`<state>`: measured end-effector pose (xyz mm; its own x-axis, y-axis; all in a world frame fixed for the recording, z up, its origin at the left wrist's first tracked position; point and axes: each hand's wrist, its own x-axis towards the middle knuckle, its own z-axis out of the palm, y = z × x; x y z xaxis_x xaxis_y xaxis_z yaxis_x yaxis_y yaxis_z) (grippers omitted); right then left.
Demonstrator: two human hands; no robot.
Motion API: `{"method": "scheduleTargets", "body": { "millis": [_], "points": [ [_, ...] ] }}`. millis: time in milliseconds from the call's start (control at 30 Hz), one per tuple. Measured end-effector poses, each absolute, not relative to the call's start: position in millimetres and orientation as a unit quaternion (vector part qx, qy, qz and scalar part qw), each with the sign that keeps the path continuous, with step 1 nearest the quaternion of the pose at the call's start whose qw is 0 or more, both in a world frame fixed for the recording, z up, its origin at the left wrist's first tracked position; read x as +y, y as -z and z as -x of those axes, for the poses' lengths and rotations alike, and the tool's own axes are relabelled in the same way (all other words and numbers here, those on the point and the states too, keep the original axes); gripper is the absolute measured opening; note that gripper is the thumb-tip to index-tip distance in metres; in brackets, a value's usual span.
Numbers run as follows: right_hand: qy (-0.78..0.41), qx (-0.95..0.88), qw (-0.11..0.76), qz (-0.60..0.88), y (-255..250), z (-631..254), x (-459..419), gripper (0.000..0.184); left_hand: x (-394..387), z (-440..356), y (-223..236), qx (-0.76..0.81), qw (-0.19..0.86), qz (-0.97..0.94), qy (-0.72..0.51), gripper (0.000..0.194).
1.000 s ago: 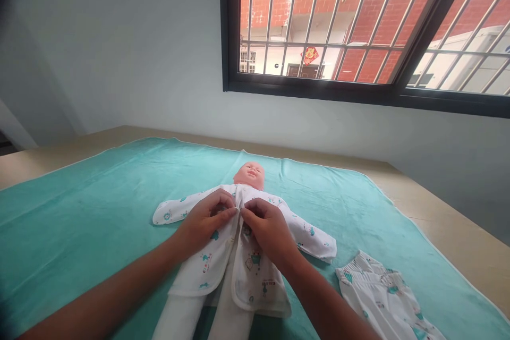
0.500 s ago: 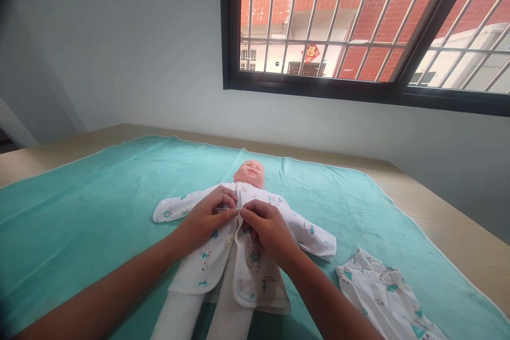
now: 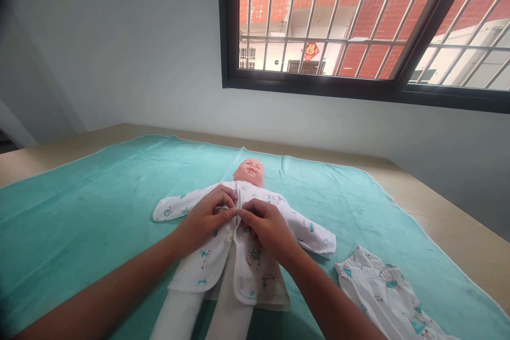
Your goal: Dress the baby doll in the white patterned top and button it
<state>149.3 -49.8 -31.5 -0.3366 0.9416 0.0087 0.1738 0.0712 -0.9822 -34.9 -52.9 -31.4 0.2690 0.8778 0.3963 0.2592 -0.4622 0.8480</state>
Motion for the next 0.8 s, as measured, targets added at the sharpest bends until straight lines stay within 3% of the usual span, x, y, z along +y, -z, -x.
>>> {"method": "scheduleTargets", "body": {
  "millis": [467,800],
  "points": [
    [-0.515,-0.633,0.355,0.456,28.4,-150.8,-47.9,0.014,-52.7,33.2,28.5,0.407,0.339,-0.722,-0.446,0.013],
    [-0.350,-0.703,0.383,0.486,39.9,-142.8,-48.9,0.010,-50.8,31.5,30.5,0.419,0.333,-0.718,-0.445,0.013]
  ]
}}
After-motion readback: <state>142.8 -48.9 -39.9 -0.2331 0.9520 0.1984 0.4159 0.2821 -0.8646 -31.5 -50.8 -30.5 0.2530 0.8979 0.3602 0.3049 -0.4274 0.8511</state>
